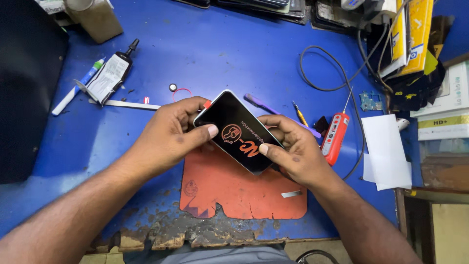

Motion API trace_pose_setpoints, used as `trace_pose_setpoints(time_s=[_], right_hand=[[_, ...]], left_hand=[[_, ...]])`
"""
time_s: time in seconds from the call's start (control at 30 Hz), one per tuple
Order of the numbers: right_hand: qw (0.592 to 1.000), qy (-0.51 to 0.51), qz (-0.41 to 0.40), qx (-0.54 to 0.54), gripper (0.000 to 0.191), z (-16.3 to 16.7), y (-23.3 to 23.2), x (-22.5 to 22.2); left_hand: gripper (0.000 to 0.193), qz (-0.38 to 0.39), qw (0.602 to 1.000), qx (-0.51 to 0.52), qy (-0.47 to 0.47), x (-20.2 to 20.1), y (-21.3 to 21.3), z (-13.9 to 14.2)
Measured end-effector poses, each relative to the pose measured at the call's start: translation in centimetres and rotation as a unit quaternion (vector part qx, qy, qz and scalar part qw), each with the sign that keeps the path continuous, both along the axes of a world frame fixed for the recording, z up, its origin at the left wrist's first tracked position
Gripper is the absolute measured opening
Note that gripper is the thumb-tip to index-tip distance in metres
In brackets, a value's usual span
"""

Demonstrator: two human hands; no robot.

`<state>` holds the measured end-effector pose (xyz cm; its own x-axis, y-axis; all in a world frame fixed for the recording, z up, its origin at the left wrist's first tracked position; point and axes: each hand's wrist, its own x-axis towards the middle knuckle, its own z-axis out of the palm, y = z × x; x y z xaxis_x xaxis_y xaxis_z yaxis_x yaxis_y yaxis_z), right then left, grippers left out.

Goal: The person works on a smartphone at a repair bench. They pry open the phone's back cover, disconnect an internal flex cable, wipe the inside with a tissue, press the cover back on, then use a screwdriver to work on the exposed screen assembly.

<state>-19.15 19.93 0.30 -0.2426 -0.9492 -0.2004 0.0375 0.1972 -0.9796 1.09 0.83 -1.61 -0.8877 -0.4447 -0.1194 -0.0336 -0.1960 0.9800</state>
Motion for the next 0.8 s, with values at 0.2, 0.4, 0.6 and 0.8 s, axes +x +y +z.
trace_pose_setpoints(time_s=[0.2, 0.4, 0.6, 0.8], right_hand=[[0.996, 0.042, 0.030, 0.074, 0.048, 0.6, -0.2, -0.9], [0.990, 0.082, 0.088, 0.067, 0.045, 0.8, -0.3, -1.1], [0.990, 0.069, 0.098, 0.073, 0.044, 0.8, -0.1, -1.1], [0.962, 0.245, 0.109, 0.044, 0.049, 1.9, -0.2, -0.7]], left_hand=[[0.029, 0.000, 0.998, 0.025, -0.061, -0.4, 0.0, 0.4], [0.031, -0.046, 0.994, -0.054, -0.078, -0.7, 0.5, 0.5], [0.028, -0.069, 0.990, -0.068, -0.102, -0.7, 0.7, 0.3], [0.024, -0.060, 0.991, -0.053, -0.107, -0.7, 0.8, 0.1]])
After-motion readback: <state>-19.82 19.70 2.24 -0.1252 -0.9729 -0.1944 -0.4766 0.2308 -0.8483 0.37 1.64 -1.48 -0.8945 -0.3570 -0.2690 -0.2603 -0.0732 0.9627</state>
